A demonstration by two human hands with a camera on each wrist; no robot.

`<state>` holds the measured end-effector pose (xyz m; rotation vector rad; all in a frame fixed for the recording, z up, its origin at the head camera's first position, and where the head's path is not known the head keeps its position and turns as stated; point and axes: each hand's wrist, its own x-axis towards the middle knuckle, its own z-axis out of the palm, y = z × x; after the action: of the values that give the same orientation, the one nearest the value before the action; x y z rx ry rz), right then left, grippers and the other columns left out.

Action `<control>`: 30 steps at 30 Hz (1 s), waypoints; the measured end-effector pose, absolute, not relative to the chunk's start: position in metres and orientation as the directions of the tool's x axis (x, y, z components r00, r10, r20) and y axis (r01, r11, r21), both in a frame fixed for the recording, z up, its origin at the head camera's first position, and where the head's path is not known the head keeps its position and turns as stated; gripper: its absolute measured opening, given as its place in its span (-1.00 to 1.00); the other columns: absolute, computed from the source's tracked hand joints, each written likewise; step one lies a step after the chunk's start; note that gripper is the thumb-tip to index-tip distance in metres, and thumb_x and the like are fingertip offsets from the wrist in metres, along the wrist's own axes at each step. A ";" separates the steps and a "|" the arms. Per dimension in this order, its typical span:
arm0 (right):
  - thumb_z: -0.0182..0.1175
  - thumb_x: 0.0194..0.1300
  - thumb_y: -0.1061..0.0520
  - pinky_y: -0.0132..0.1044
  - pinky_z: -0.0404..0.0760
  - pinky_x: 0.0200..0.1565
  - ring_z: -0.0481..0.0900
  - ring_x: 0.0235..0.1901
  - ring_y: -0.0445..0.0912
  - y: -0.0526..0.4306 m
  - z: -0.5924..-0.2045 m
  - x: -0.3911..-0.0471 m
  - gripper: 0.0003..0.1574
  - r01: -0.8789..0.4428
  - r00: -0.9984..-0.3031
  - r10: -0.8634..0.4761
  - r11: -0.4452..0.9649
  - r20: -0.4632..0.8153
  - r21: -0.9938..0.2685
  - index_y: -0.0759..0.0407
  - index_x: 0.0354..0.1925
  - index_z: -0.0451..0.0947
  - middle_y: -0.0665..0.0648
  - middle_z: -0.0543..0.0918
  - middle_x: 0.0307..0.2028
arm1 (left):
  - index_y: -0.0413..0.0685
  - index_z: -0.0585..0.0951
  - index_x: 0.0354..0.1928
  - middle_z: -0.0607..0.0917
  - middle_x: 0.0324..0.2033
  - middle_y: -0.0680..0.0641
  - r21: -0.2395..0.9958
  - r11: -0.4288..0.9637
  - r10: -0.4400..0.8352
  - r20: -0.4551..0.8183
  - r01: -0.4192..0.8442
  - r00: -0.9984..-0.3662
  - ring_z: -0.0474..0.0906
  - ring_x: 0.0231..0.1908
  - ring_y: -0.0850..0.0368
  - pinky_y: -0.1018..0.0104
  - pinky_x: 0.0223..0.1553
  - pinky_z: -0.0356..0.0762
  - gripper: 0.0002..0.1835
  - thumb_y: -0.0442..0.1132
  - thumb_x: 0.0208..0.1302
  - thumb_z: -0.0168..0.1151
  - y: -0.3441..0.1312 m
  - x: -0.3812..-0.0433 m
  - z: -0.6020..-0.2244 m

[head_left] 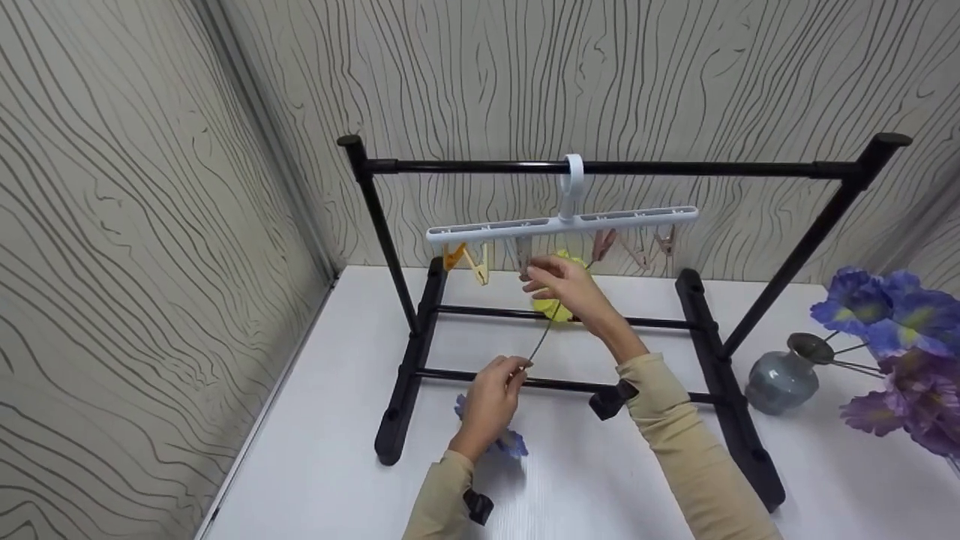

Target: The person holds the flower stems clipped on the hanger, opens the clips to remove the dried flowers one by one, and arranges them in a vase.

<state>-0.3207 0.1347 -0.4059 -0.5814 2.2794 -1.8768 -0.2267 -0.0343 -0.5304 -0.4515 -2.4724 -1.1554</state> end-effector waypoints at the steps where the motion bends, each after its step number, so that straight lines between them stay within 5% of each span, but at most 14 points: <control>1: 0.06 0.63 0.10 -0.06 0.66 0.12 0.68 0.06 0.17 0.139 -0.404 -0.319 -0.46 -0.213 -0.905 -0.408 0.185 0.122 -0.959 0.53 0.29 0.41 0.45 0.63 0.09 | -0.04 0.75 -0.09 0.69 -0.34 0.06 0.629 0.641 0.125 0.479 0.439 -0.869 0.61 -0.36 0.23 0.32 -0.34 0.60 -0.85 -0.39 0.40 0.32 -0.035 -0.227 -0.529; 9: 0.15 0.51 0.24 -0.08 0.75 -0.15 0.74 -0.21 0.07 0.169 -0.398 -0.310 -0.66 -0.312 -0.777 -0.627 0.450 -0.047 -0.837 0.51 0.06 0.62 0.38 0.74 -0.15 | 0.03 0.81 -0.16 0.64 -0.39 0.03 0.429 0.794 0.116 0.587 0.430 -0.801 0.62 -0.39 0.13 0.25 -0.42 0.60 -0.79 -0.44 0.24 0.44 -0.043 -0.235 -0.520; 16: 0.19 0.39 0.35 -0.27 0.70 -0.32 0.71 -0.37 -0.08 0.179 -0.410 -0.299 -0.77 -0.389 -0.686 -0.712 0.535 -0.152 -0.750 0.48 -0.07 0.69 0.25 0.78 -0.30 | 0.07 0.83 -0.15 0.63 -0.36 -0.02 0.215 0.863 0.224 0.647 0.457 -0.728 0.60 -0.34 0.05 0.19 -0.36 0.60 -0.62 -0.56 0.08 0.46 -0.039 -0.237 -0.512; 21: 0.21 0.24 0.45 -0.32 0.66 -0.40 0.67 -0.45 -0.11 0.181 -0.420 -0.291 -0.76 -0.388 -0.673 -0.709 0.581 -0.210 -0.716 0.45 -0.12 0.71 0.18 0.75 -0.40 | 0.11 0.83 -0.15 0.61 -0.32 0.00 0.104 0.876 0.304 0.639 0.470 -0.706 0.54 -0.29 0.06 0.19 -0.30 0.55 -0.56 -0.56 -0.02 0.51 -0.033 -0.233 -0.512; 30: 0.20 0.16 0.52 -0.11 0.73 -0.47 0.60 -0.56 -0.14 0.186 -0.436 -0.278 -0.68 -0.329 -0.671 -0.698 0.583 -0.250 -0.743 0.44 -0.10 0.69 0.27 0.73 -0.43 | 0.12 0.82 -0.32 0.60 -0.37 0.02 -0.036 0.854 0.388 0.708 0.519 -0.590 0.52 -0.31 0.08 0.18 -0.26 0.56 -0.65 -0.53 -0.08 0.50 -0.018 -0.232 -0.511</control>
<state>-0.2777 0.1862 -0.4356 -0.8160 2.2853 -0.9210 -0.2316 -0.0180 -0.5112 -0.6547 -2.2726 -0.2235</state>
